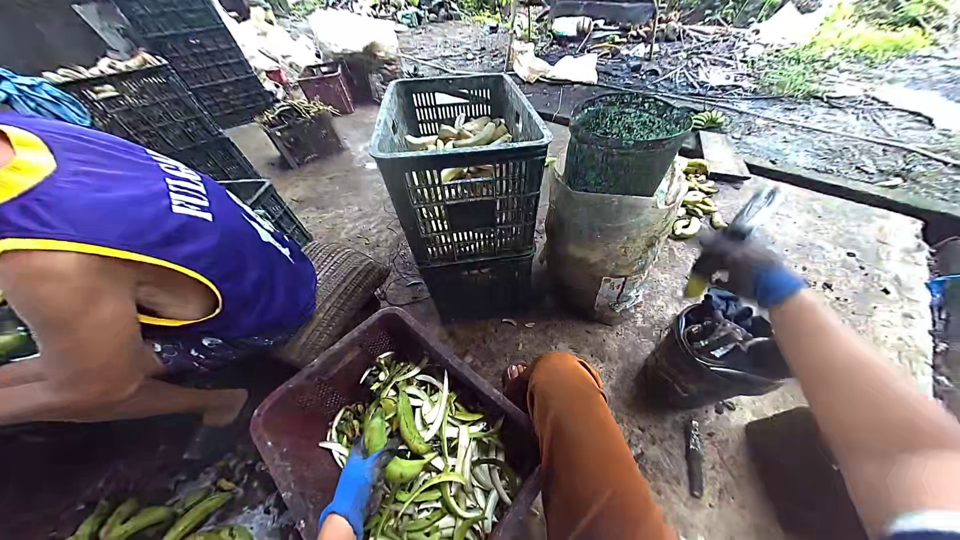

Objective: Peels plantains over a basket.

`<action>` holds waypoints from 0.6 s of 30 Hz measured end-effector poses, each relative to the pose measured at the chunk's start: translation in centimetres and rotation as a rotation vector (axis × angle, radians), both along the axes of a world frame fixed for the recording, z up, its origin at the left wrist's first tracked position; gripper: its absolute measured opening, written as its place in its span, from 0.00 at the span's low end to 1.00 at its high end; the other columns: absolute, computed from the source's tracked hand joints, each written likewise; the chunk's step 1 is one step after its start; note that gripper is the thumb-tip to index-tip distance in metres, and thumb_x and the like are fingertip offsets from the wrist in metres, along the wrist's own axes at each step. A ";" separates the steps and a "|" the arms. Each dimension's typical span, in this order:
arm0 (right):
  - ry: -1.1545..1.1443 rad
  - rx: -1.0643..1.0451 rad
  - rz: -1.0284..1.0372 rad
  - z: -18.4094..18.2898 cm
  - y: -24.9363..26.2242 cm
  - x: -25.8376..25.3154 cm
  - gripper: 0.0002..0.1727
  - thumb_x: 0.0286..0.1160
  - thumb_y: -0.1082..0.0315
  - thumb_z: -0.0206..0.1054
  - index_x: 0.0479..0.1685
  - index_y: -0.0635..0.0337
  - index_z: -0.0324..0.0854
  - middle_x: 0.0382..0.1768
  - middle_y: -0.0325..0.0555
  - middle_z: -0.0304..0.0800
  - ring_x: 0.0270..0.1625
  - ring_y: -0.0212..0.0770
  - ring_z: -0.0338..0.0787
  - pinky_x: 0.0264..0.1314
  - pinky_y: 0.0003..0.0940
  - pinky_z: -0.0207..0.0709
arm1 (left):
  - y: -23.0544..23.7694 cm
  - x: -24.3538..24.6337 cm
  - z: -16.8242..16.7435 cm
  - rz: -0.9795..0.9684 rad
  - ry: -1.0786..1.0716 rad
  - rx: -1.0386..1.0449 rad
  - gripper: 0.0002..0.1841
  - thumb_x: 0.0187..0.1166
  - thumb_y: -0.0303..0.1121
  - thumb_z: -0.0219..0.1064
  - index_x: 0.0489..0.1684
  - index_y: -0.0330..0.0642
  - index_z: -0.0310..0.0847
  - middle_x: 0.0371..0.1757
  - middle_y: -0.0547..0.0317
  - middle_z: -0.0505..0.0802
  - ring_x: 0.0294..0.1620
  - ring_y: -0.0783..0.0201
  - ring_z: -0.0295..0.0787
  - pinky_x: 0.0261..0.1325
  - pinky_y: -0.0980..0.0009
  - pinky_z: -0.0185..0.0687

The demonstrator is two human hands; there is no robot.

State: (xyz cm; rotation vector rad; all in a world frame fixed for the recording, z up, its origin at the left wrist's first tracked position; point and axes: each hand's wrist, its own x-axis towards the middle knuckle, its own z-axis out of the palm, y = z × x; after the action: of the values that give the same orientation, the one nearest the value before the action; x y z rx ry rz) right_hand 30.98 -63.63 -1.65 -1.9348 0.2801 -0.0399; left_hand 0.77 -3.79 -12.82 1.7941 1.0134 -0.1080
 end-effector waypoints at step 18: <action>-0.103 -0.194 1.429 3.3 42.4 -12.0 0.24 0.84 0.57 0.65 0.77 0.51 0.75 0.40 0.46 0.91 0.37 0.39 0.89 0.44 0.45 0.86 | 2.9 -1.7 12.7 0.388 -0.570 0.261 0.40 0.74 0.54 0.75 0.87 0.62 0.60 0.70 0.49 0.86 0.60 0.48 0.89 0.55 0.42 0.87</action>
State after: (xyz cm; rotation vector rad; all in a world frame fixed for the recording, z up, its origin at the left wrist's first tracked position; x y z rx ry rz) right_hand 18.99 -21.27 1.61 -1.9094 -1.2234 0.7816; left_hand -0.92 -0.92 -0.09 1.6717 0.9568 0.7638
